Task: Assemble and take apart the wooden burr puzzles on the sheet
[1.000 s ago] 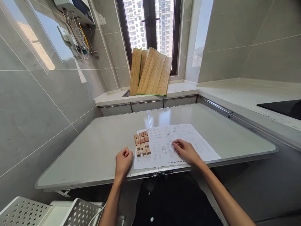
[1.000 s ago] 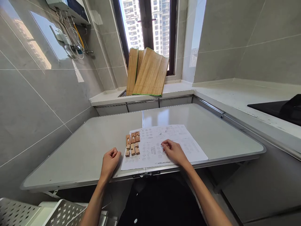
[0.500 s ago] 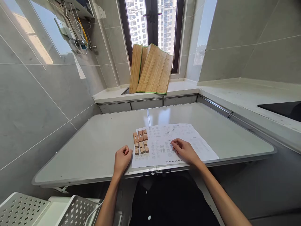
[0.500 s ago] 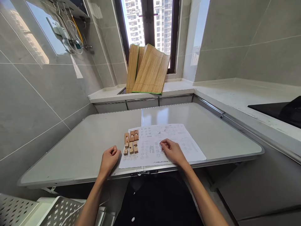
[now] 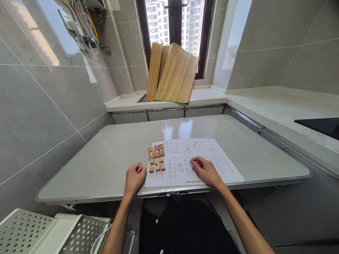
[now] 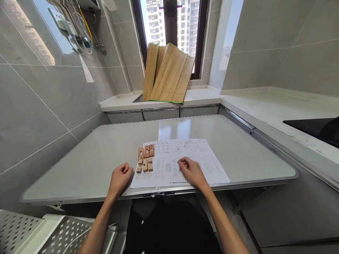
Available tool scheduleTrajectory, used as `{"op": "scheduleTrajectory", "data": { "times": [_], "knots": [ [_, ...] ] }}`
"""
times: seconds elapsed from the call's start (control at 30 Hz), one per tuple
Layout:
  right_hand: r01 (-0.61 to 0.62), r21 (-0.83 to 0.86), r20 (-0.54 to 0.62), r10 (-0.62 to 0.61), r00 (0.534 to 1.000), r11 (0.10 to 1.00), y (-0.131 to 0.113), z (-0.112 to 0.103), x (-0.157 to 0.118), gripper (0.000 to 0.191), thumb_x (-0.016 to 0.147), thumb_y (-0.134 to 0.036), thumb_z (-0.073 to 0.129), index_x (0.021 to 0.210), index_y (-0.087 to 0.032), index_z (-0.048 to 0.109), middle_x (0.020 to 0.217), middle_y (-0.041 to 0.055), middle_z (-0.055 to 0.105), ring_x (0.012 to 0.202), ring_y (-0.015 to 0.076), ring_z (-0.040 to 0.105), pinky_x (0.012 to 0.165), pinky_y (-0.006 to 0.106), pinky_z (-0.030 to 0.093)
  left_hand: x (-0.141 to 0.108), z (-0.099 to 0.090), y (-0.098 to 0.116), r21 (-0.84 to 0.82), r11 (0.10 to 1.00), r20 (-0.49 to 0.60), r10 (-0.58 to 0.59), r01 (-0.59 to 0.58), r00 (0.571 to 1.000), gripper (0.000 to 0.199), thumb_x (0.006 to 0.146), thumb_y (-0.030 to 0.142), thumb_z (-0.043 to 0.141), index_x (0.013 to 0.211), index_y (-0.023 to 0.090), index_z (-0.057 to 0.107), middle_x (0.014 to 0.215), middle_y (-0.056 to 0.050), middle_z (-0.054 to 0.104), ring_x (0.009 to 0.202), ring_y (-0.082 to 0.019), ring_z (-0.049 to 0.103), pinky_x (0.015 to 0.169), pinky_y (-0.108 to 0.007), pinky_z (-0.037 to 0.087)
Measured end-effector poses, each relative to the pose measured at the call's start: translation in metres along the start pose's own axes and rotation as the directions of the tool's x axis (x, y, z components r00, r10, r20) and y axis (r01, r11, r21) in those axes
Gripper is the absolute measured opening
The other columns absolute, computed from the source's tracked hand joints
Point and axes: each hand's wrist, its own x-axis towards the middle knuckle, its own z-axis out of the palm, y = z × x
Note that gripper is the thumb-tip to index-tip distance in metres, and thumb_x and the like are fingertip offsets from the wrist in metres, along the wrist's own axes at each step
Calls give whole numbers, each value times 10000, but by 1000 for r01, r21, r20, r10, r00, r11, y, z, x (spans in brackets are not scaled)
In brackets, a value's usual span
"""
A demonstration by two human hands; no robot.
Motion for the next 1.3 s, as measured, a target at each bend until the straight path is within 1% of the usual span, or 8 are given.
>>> {"op": "scheduleTrajectory", "data": {
  "times": [0.2,0.37,0.53,0.7,0.83,1.0,1.13,1.3],
  "knots": [
    [-12,-20,25,12,1000,1000,-3,-2,-1,391,936,-580,523,944,-222,681,754,44,714,653,205,623,650,317,476,-3,0,2,22,999,-9,-24,24,1000,287,703,251,484,627,224,208,603,61,226,607,-120,223,580,-232,248],
    [-18,-15,44,18,999,1000,-1,-3,-2,364,943,-563,534,951,-232,685,767,36,720,659,199,619,670,315,477,-4,0,4,25,999,-16,-21,22,1000,281,705,247,481,630,223,211,602,60,230,607,-120,226,581,-233,244],
    [-12,-4,19,12,1000,1000,1,-1,-2,357,935,-555,547,941,-228,690,761,30,723,630,185,610,658,309,477,-5,0,6,33,999,-13,-20,21,1000,272,698,251,476,624,223,215,599,62,222,607,-120,219,579,-229,244],
    [-2,6,5,2,1000,1000,2,0,-1,347,940,-541,545,943,-226,688,750,30,719,629,186,612,662,312,484,-6,0,3,40,999,-11,-4,4,1000,263,705,252,473,627,221,223,601,64,222,602,-116,224,577,-223,245],
    [-6,-5,5,6,1000,1000,3,0,-2,362,937,-560,542,951,-229,688,766,34,724,645,192,617,668,317,487,-6,1,1,29,1000,-11,-10,10,1000,260,704,247,479,625,221,233,601,65,229,599,-116,228,571,-225,243],
    [-10,-19,14,11,1000,1000,5,0,-1,386,930,-587,539,942,-229,684,761,37,724,643,196,618,669,319,486,-8,0,4,10,1000,-9,-8,8,1000,257,703,254,490,622,224,248,597,65,244,593,-116,246,571,-228,251],
    [-14,-20,12,14,1000,1000,3,0,-2,381,926,-587,546,934,-231,681,764,32,724,643,193,614,668,312,481,-9,0,6,24,1000,-2,-2,2,1000,254,702,255,484,617,223,247,594,65,244,589,-115,250,576,-228,255],
    [-19,-22,13,20,1000,1000,-1,0,-4,370,934,-575,541,943,-231,679,772,34,721,638,189,604,666,315,476,-9,0,3,23,1000,9,14,-14,1000,257,716,258,484,621,220,248,596,66,252,588,-113,254,578,-230,255]
  ]
}}
